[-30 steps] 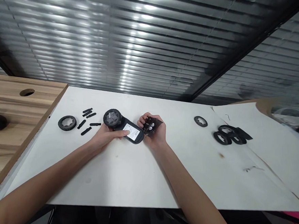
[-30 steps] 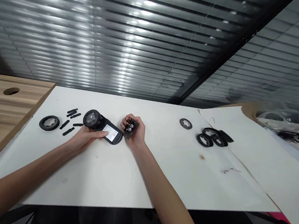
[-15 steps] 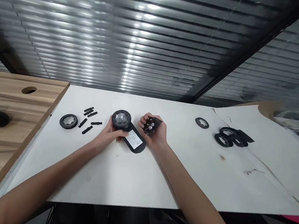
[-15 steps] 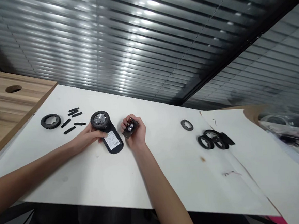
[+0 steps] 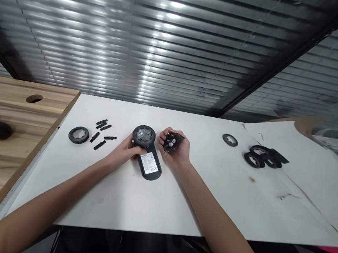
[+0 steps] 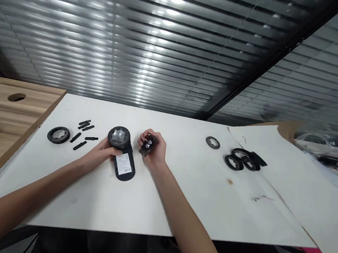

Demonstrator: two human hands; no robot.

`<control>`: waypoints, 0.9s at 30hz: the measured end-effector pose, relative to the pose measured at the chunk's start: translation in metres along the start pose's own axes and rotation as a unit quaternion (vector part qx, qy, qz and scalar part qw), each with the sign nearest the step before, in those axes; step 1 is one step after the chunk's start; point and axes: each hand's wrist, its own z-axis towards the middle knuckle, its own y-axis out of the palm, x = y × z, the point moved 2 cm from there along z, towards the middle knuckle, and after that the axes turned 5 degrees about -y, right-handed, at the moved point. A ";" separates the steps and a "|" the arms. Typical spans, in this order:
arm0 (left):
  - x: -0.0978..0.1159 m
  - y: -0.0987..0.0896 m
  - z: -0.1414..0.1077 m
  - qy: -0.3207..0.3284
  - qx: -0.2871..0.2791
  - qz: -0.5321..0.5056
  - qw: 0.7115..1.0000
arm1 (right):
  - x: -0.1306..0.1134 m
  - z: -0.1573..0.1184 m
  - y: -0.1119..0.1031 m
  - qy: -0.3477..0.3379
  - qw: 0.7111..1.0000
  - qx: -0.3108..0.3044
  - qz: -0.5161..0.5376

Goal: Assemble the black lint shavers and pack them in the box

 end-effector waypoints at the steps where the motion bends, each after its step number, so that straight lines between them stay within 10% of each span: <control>1: 0.000 0.000 0.000 0.004 -0.004 0.003 1.000 | 0.000 0.000 0.000 -0.002 1.000 -0.001 -0.001; 27: 0.010 0.007 -0.003 0.024 -0.040 0.020 0.999 | 0.001 -0.001 0.001 -0.013 1.000 -0.005 -0.006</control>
